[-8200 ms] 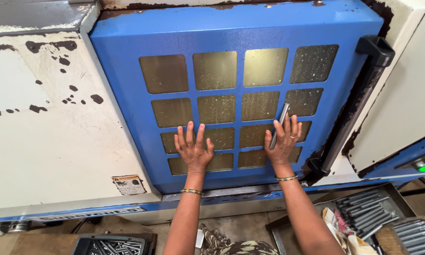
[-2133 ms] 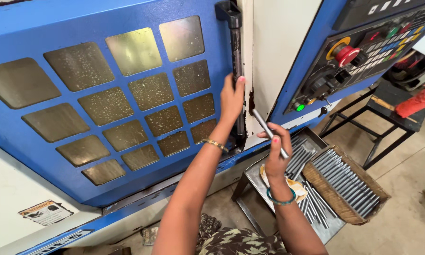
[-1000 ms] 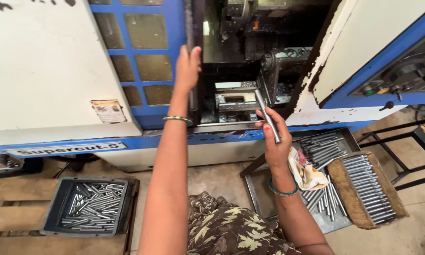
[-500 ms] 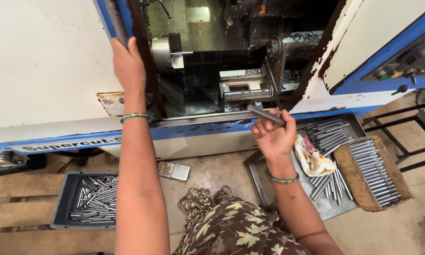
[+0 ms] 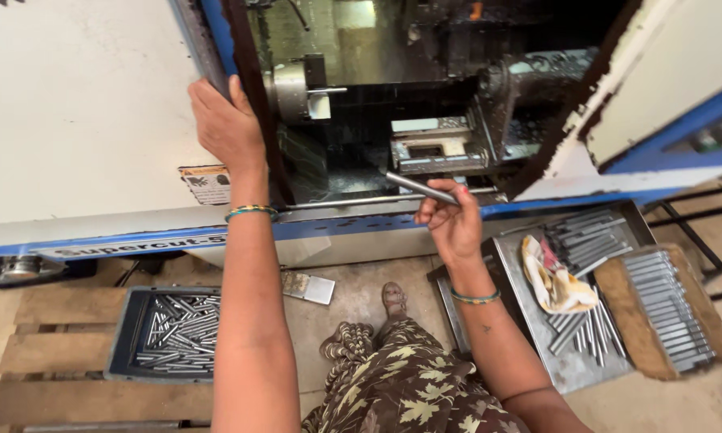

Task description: The person operates a metal turning machine by opening the safety door, inserting a metal rod into the chuck, and closing the door. They repeat this process for multiple rods, retrieving them from a nearby tray and placing them into the machine.

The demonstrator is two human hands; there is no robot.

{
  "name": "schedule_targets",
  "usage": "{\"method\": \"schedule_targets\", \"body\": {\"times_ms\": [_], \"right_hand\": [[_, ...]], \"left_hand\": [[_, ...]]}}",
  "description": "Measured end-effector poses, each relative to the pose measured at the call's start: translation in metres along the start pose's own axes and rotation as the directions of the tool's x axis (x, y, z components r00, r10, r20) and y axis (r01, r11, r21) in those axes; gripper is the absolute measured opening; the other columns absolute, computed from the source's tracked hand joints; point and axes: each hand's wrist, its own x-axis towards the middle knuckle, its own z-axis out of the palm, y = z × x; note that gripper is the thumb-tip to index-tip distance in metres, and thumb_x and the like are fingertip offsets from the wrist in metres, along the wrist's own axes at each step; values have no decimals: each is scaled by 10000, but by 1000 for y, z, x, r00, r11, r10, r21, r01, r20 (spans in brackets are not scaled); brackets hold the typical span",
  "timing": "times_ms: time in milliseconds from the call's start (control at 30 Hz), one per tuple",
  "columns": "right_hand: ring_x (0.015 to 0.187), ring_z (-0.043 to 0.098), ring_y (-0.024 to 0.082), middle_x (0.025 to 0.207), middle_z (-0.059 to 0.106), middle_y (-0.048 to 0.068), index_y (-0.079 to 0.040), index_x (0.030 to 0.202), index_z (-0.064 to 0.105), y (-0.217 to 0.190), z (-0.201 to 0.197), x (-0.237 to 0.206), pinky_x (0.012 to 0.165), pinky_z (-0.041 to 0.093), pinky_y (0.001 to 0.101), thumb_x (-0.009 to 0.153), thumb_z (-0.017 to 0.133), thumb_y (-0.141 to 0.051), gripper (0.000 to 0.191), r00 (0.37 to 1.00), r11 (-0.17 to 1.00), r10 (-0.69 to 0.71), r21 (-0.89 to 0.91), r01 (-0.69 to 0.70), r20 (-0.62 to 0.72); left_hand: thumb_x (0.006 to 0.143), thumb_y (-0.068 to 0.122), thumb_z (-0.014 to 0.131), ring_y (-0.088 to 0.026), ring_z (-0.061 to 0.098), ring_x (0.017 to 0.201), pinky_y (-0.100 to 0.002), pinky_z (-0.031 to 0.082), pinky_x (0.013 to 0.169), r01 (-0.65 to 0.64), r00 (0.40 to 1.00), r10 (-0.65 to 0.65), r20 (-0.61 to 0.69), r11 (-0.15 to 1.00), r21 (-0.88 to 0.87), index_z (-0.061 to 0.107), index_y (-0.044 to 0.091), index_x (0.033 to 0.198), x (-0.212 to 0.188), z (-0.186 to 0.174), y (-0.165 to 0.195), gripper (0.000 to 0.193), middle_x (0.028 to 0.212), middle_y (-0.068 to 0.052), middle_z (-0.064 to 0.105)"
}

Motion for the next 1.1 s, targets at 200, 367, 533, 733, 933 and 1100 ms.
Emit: {"method": "schedule_targets", "body": {"times_ms": [200, 367, 533, 733, 933, 1100], "right_hand": [[726, 662, 137, 932, 752, 125, 7, 1260, 628, 65, -30, 112, 704, 568, 292, 1094, 430, -381, 466, 998, 913, 22, -405, -43, -58], [710, 650, 83, 1054, 774, 135, -16, 1342, 614, 102, -46, 208, 647, 533, 221, 1072, 503, -358, 450, 992, 844, 70, -524, -113, -100], [703, 659, 83, 1151, 758, 133, -44, 1424, 546, 132, -51, 298, 619, 535, 213, 1049, 524, -380, 505, 972, 859, 123, -469, -206, -202], [828, 689, 109, 1211, 736, 141, -36, 1451, 523, 161, -35, 387, 720, 542, 242, 1055, 521, -392, 533, 957, 898, 115, -384, -215, -267], [1016, 707, 159, 1181, 700, 105, 14, 1316, 613, 185, -27, 443, 874, 589, 315, 1071, 543, -386, 474, 978, 942, 36, -319, -102, -207], [948, 712, 201, 1118, 731, 109, -107, 1218, 621, 174, -77, 459, 789, 502, 331, 1023, 537, -431, 387, 923, 876, 202, -360, -320, -327]], "left_hand": [[1105, 359, 573, -417, 622, 930, -498, 493, 760, 21, 999, -22, -33, 999, -35, 534, 3, 1161, -3, 28, 4, 363, 1015, -194, 592], [1092, 324, 613, -423, 622, 888, -487, 496, 732, 29, 998, -30, -53, 1000, -6, 541, -5, 1176, -5, 55, 16, 347, 985, -199, 602], [1091, 309, 634, -413, 638, 838, -485, 488, 702, 54, 998, -53, -34, 998, 14, 552, 11, 1159, 0, 88, 19, 316, 936, -179, 620], [1074, 305, 657, -412, 635, 796, -482, 477, 680, 79, 997, -78, -18, 996, 40, 564, 6, 1143, 2, 113, 26, 321, 900, -177, 631], [1075, 308, 661, -415, 637, 797, -489, 484, 687, 86, 996, -85, -16, 991, 101, 563, 14, 1141, 3, 134, 28, 317, 897, -178, 635], [1075, 320, 667, -412, 638, 775, -485, 484, 668, 113, 994, -112, -17, 984, 134, 563, 2, 1149, -2, 147, 30, 343, 880, -178, 635]]}}
